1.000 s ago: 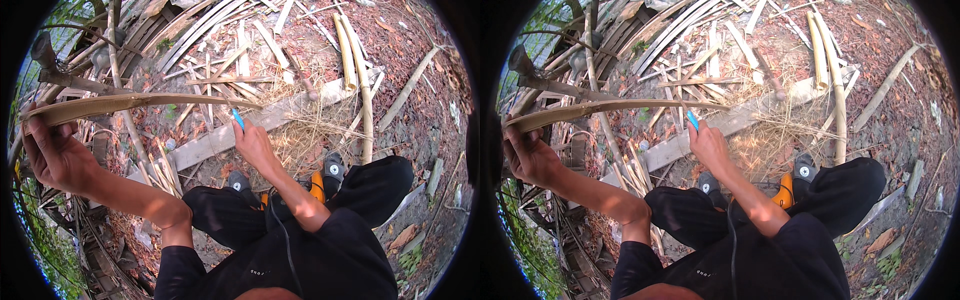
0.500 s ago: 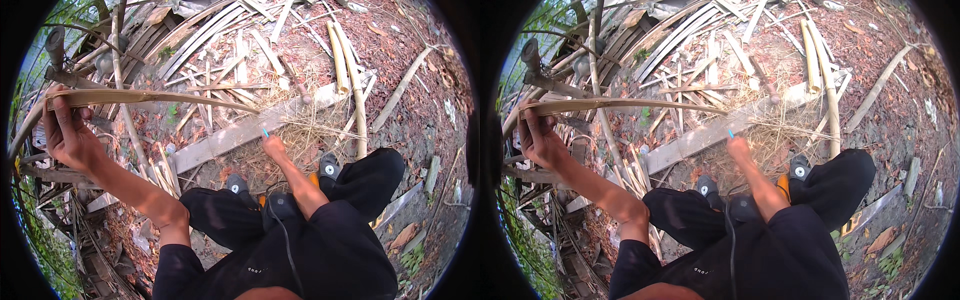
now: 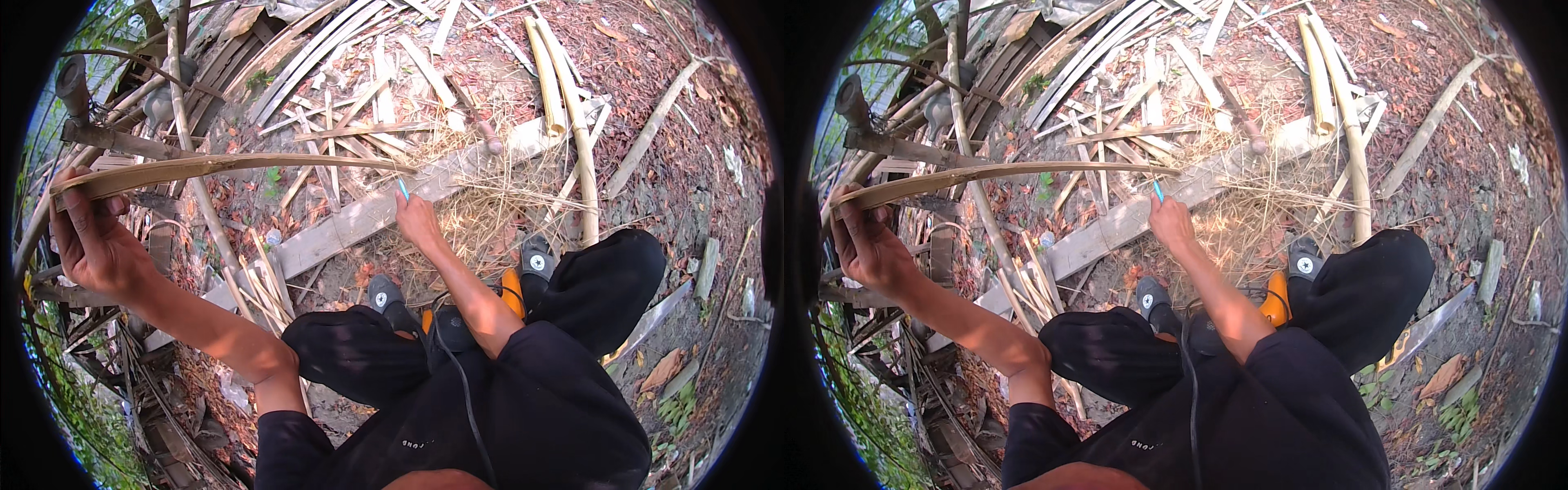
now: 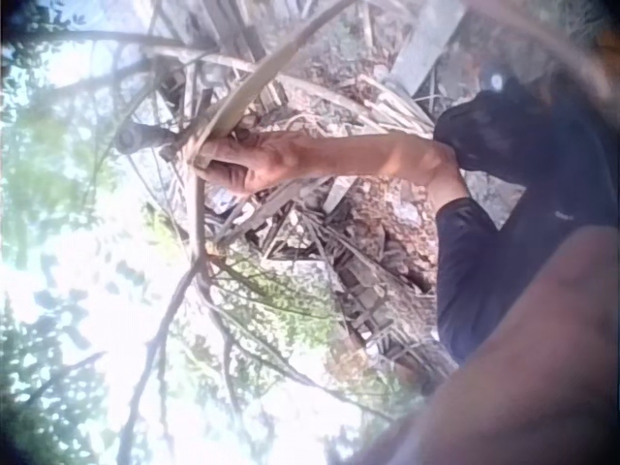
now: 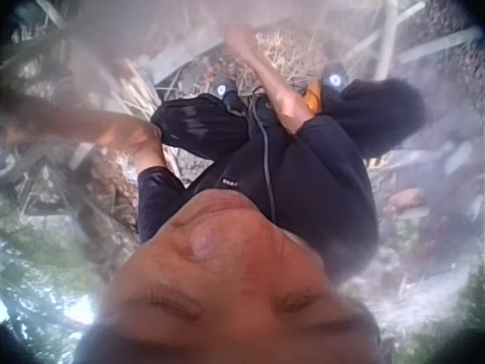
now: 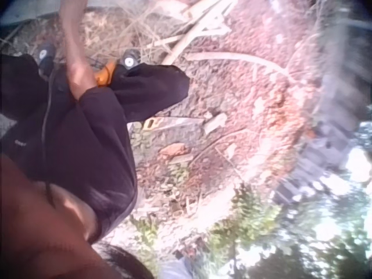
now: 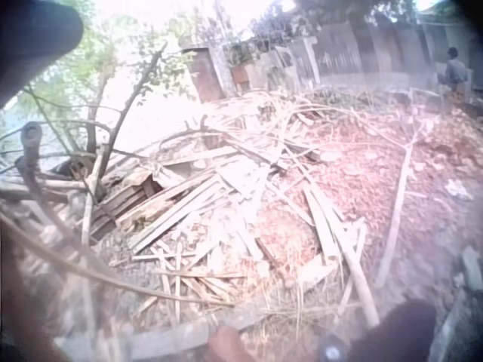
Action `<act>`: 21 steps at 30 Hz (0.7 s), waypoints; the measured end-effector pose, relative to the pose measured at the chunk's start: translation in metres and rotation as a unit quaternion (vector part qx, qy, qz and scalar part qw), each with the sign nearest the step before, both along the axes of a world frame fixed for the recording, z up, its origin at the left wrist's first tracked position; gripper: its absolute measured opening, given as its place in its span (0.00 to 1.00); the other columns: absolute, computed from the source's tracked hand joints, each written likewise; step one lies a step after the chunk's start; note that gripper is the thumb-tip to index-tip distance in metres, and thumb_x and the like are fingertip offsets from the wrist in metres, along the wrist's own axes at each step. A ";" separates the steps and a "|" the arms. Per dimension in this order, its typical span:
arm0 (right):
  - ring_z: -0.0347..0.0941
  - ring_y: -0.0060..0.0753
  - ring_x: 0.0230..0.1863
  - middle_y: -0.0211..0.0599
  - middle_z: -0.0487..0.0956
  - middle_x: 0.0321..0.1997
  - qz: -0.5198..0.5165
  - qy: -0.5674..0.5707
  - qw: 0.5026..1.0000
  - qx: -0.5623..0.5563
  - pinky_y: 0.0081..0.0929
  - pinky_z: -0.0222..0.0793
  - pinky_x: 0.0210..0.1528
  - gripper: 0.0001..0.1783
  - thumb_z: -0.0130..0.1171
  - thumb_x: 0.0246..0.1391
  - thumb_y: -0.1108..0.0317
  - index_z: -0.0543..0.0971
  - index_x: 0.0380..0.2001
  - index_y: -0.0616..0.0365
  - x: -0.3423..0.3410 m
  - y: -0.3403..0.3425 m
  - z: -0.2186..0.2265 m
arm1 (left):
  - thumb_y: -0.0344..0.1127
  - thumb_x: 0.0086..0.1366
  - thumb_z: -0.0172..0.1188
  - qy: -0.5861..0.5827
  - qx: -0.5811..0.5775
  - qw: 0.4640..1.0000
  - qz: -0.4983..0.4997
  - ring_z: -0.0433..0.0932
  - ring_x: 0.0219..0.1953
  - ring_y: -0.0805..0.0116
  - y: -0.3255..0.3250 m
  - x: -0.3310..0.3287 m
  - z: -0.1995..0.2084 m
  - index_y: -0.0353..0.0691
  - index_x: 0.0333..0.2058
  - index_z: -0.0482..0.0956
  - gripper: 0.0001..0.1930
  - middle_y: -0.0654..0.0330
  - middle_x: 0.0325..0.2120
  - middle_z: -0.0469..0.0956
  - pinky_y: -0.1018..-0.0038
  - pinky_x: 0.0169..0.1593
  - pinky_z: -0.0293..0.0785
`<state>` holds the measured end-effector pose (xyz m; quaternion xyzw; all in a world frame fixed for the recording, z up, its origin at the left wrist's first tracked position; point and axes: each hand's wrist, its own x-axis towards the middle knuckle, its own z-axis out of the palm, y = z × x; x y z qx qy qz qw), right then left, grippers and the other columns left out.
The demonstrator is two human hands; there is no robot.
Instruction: The person sits on the ground and uses a blue utility knife to shave and split a long, thin piece of bamboo. They hold the bamboo with their left hand and carefully scrape along its length with the knife in their right hand, creating thin strips and refining the shape.
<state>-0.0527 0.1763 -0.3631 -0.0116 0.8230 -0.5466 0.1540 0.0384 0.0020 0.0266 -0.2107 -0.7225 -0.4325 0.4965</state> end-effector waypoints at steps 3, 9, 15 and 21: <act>0.73 0.71 0.34 0.72 0.75 0.27 -0.014 0.004 0.999 0.040 0.53 0.69 0.43 0.30 0.40 0.63 0.51 0.77 0.34 0.72 -0.008 0.011 -0.037 | 0.30 0.67 0.53 0.016 0.000 1.000 0.009 0.76 0.30 0.72 0.008 -0.002 -0.003 0.26 0.45 0.76 0.13 0.51 0.37 0.79 0.79 0.27 0.66; 0.74 0.70 0.38 0.71 0.76 0.30 -0.022 0.016 0.999 0.040 0.53 0.70 0.44 0.30 0.41 0.63 0.51 0.77 0.35 0.72 -0.007 -0.008 -0.015 | 0.30 0.66 0.55 0.029 0.037 0.997 0.064 0.73 0.27 0.71 0.001 -0.005 -0.007 0.25 0.44 0.76 0.13 0.51 0.34 0.79 0.80 0.27 0.66; 0.75 0.68 0.35 0.67 0.77 0.29 0.012 -0.013 1.000 -0.001 0.53 0.71 0.42 0.30 0.40 0.63 0.51 0.77 0.35 0.72 -0.014 -0.014 -0.002 | 0.29 0.65 0.56 0.044 0.039 0.994 0.096 0.69 0.23 0.71 -0.004 -0.005 -0.007 0.23 0.43 0.76 0.13 0.51 0.31 0.79 0.81 0.26 0.66; 0.73 0.68 0.43 0.72 0.75 0.38 -0.010 -0.037 0.996 0.081 0.51 0.69 0.47 0.31 0.39 0.63 0.49 0.78 0.37 0.72 -0.026 -0.003 -0.073 | 0.29 0.66 0.55 0.040 0.021 0.997 0.057 0.72 0.25 0.72 -0.009 -0.003 -0.004 0.23 0.43 0.75 0.13 0.50 0.35 0.79 0.80 0.28 0.68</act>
